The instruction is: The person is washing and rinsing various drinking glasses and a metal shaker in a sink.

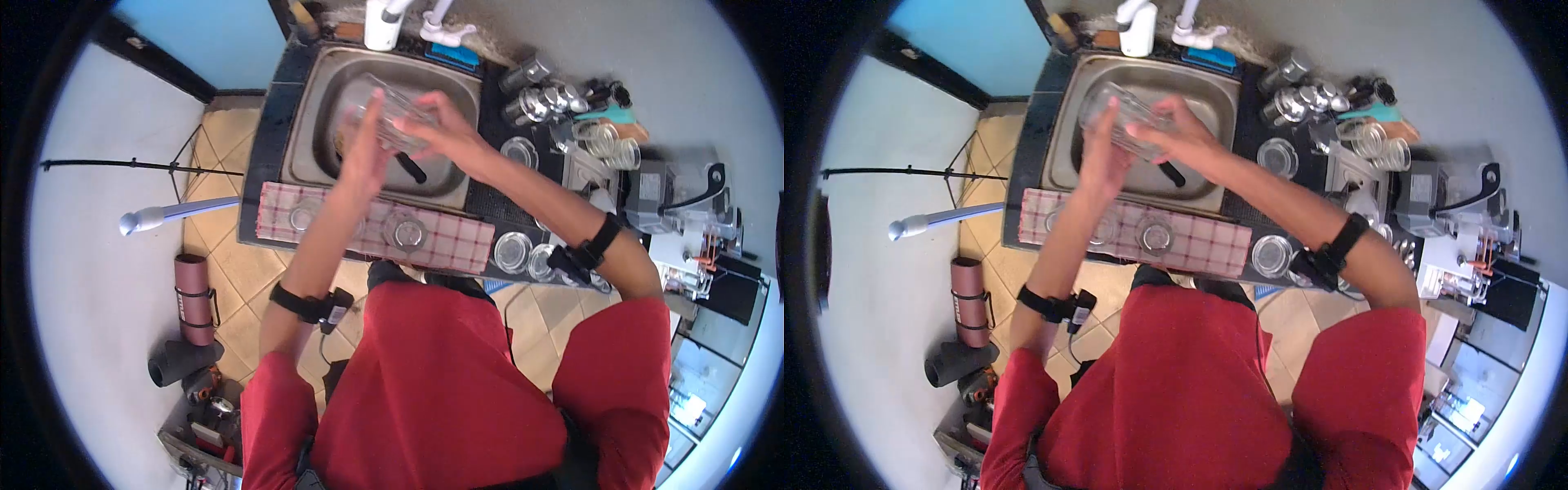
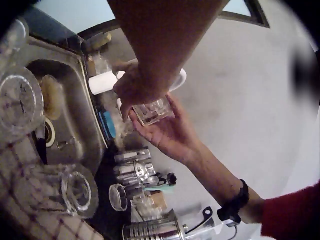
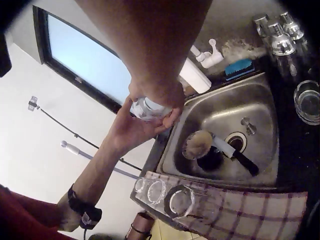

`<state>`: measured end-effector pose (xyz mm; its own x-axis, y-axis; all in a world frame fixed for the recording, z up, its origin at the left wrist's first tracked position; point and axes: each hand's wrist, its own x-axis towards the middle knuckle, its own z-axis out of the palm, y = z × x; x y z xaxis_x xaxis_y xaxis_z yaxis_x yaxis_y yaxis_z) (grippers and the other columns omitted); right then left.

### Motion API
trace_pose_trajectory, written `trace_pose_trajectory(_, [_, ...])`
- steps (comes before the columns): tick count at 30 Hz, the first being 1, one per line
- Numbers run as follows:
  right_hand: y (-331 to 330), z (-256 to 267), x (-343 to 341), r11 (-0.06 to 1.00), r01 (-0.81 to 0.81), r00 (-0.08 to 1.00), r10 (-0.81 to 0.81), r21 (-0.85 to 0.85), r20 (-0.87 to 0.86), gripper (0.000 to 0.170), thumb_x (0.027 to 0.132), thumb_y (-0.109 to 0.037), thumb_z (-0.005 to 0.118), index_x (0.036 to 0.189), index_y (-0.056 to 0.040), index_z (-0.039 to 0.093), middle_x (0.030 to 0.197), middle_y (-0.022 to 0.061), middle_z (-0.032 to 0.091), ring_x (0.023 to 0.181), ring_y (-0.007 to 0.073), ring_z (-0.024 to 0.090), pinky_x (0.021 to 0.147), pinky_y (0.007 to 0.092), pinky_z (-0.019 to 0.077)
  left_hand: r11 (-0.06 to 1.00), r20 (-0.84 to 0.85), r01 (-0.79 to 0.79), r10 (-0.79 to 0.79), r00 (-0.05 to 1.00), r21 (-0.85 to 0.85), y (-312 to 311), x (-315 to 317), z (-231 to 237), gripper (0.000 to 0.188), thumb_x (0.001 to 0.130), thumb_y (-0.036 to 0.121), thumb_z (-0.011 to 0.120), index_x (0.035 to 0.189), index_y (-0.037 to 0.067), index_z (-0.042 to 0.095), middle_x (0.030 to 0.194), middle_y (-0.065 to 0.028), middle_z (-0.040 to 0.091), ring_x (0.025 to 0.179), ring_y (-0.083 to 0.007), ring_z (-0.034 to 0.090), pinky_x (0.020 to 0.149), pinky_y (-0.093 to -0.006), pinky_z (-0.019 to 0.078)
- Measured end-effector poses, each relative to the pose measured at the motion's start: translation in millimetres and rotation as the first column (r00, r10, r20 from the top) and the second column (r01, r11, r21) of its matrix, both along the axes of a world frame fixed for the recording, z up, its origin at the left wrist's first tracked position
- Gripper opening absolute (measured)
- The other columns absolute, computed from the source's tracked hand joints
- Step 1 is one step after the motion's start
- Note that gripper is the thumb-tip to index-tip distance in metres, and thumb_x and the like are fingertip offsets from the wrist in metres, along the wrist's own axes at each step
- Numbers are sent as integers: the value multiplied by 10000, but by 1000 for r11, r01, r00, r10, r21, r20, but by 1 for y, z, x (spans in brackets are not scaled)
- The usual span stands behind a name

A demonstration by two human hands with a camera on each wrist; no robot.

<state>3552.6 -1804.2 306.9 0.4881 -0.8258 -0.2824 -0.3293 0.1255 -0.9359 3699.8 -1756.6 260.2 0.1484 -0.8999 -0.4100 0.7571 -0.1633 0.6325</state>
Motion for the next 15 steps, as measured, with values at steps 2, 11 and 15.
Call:
trace_pose_trajectory(2, [-25,7,-3,986,-77,997,81,149,-16,637,840,-489,691,1214,-9,501,1177,162,573,1066,274,583,817,391,557,1000,74,2,-1,997,-16,-11,17,-8,1035,786,434,768,1474,67,89,1309,-171,448,1154,-270,535,938,-441,469])
trace_pose_trajectory(11, [-177,-76,-53,499,-161,783,-461,-851,-418,590,820,-245,612,1339,-16,451,1333,215,487,1214,407,470,1055,449,394,986,272,80,-117,955,143,-43,39,-27,815,762,426,781,1344,74,333,1119,-110,522,918,-238,626,802,-415,539])
trace_pose_trajectory(15, [-195,-81,-51,590,-231,740,-409,-773,-534,705,809,-207,603,1428,-16,326,1391,204,416,1267,386,409,1090,438,354,976,234,179,-205,951,127,-57,36,-37,663,793,457,744,1249,65,464,1008,-70,564,874,-203,641,787,-394,548])
